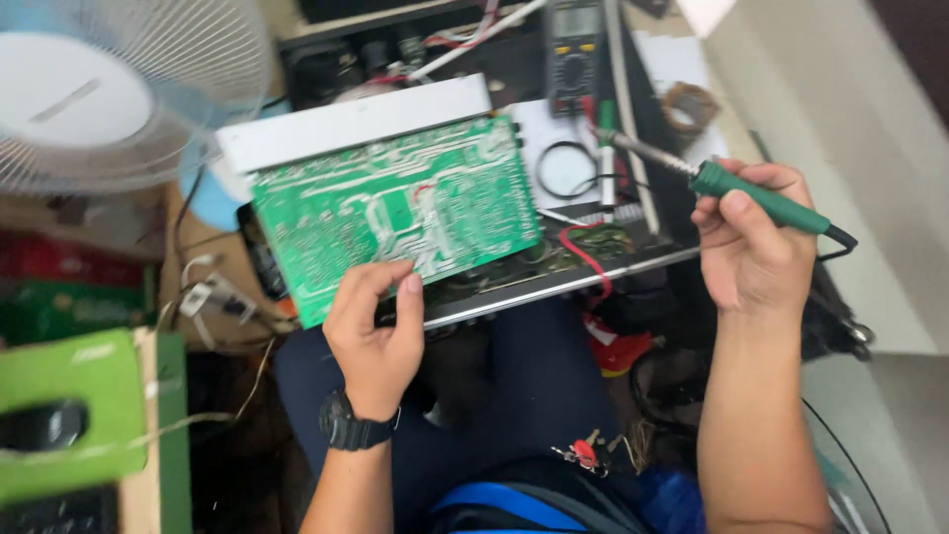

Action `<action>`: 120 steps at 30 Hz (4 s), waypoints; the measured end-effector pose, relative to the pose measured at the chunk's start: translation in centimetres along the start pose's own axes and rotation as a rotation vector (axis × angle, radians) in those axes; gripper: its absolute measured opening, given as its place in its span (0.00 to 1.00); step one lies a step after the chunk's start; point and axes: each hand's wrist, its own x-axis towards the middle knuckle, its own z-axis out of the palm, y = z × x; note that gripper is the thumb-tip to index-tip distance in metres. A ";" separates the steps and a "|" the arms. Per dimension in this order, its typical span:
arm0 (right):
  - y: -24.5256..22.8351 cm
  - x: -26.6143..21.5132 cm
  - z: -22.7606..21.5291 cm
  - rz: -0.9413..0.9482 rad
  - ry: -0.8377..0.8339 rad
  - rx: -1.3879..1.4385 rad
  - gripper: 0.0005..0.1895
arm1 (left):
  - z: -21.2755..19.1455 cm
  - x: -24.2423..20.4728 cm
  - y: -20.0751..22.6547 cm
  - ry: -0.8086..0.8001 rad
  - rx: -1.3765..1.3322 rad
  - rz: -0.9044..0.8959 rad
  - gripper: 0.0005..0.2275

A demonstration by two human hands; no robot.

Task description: The person holds a green circuit board and uses a soldering iron to apply heat to various points on the board. They rotate the board to access different areas and continue soldering throughout the clip.

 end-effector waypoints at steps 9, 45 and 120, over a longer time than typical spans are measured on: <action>6.7 -3.4 7.8 0.185 -0.293 0.045 0.12 | -5.0 -0.4 -2.1 0.310 0.131 -0.120 0.06; 13.0 -6.7 21.3 0.397 -0.169 0.015 0.09 | -3.9 -1.2 -7.4 0.342 -0.213 -0.548 0.17; 16.7 -15.0 17.4 -0.893 -0.595 -0.437 0.17 | -2.8 -2.2 -10.4 0.468 -0.303 -0.388 0.15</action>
